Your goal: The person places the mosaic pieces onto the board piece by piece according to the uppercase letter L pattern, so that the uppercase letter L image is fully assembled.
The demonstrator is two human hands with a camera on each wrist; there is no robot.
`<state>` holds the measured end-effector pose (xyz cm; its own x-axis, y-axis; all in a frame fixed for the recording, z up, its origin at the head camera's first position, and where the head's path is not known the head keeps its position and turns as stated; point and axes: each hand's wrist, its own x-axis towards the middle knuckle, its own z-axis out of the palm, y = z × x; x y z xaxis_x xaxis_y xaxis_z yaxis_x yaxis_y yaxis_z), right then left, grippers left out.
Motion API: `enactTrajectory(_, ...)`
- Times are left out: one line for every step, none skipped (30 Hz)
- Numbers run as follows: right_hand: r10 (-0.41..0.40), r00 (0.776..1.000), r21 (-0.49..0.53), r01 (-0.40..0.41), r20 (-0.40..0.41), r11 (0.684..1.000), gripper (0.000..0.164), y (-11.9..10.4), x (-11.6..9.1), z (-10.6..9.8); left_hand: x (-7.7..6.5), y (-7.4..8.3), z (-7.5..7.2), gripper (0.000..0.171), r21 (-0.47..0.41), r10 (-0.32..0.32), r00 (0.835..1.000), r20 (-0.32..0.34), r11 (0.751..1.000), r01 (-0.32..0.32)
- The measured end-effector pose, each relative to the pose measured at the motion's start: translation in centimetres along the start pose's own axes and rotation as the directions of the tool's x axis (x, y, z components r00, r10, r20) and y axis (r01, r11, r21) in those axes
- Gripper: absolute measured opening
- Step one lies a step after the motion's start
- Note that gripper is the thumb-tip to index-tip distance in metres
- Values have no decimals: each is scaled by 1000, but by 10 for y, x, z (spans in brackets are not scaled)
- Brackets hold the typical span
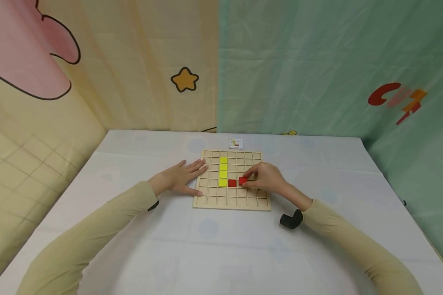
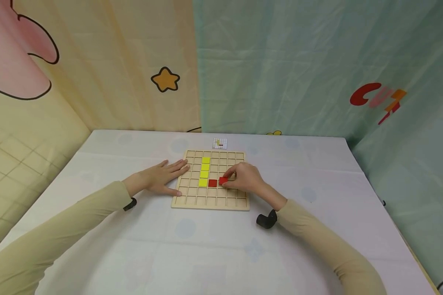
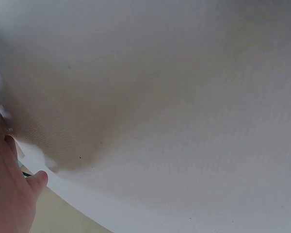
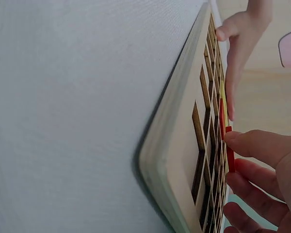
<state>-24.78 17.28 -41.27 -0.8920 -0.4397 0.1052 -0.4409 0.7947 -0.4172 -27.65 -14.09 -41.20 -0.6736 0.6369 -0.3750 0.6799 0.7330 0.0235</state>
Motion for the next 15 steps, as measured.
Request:
enactTrajectory(-1, 1000, -4, 1, 1, 1000, 27, 1, 0, 1, 0, 0, 0, 100, -2, 1, 1000, 0, 1000, -1)
enactTrajectory(-6, 1000, -4, 6, 2, 1000, 27, 1, 1, 2, 0, 1, -1, 100, -4, 1, 1000, 0, 1000, -1)
enactTrajectory(-7, 1000, -3, 7, 4, 1000, 26, 1, 1, 3, -1, 1, -1, 100, -6, 2, 1000, -1, 1000, -2)
enactTrajectory(-6, 1000, 2, 6, 7, 1000, 25, 2, 2, 4, -1, 1, -2, 100, -8, 3, 1000, -2, 1000, -3)
enactTrajectory(-8, 1000, 5, 8, 9, 1000, 24, 2, 2, 5, -1, 1, -2, 100, -10, 2, 1000, -2, 1000, -2)
enactTrajectory(-9, 1000, 8, 8, 11, 1000, 24, 2, 2, 5, -1, 1, -2, 100, -11, 2, 1000, -3, 1000, -2)
enactTrajectory(-9, 1000, 10, 9, 15, 1000, 24, 2, 3, 6, -1, 1, -2, 100, -10, 2, 1000, -3, 1000, -2)
enactTrajectory(-10, 1000, 12, 10, 17, 1000, 24, 2, 3, 6, -1, 1, -2, 100, -10, 2, 1000, -4, 1000, -2)
enactTrajectory(-5, 1000, 13, 5, 21, 1000, 24, 3, 3, 7, -1, 1, -2, 100, -9, 2, 1000, -5, 1000, -2)
enactTrajectory(-4, 1000, 12, 4, 23, 1000, 24, 3, 3, 7, -1, 1, -1, 100, -8, 3, 1000, -7, 1000, -3)
enactTrajectory(-5, 1000, 15, 5, 25, 1000, 24, 3, 3, 7, -1, 0, -1, 100, -6, 2, 1000, -6, 1000, -2)
enactTrajectory(-6, 1000, 17, 5, 26, 1000, 24, 3, 3, 7, 0, 0, -1, 100, -5, 3, 1000, -6, 1000, -3)
enactTrajectory(-5, 1000, 20, 4, 28, 1000, 25, 2, 3, 7, 0, 0, 0, 100, -2, 2, 1000, -4, 1000, -2)
enactTrajectory(-3, 1000, 22, 2, 31, 1000, 25, 2, 3, 6, 0, 0, -1, 100, 1, 0, 1000, -3, 1000, 0)
enactTrajectory(-2, 999, 21, 1, 34, 1000, 25, 2, 3, 7, 0, 0, -1, 100, 3, -1, 1000, -1, 1000, 1)
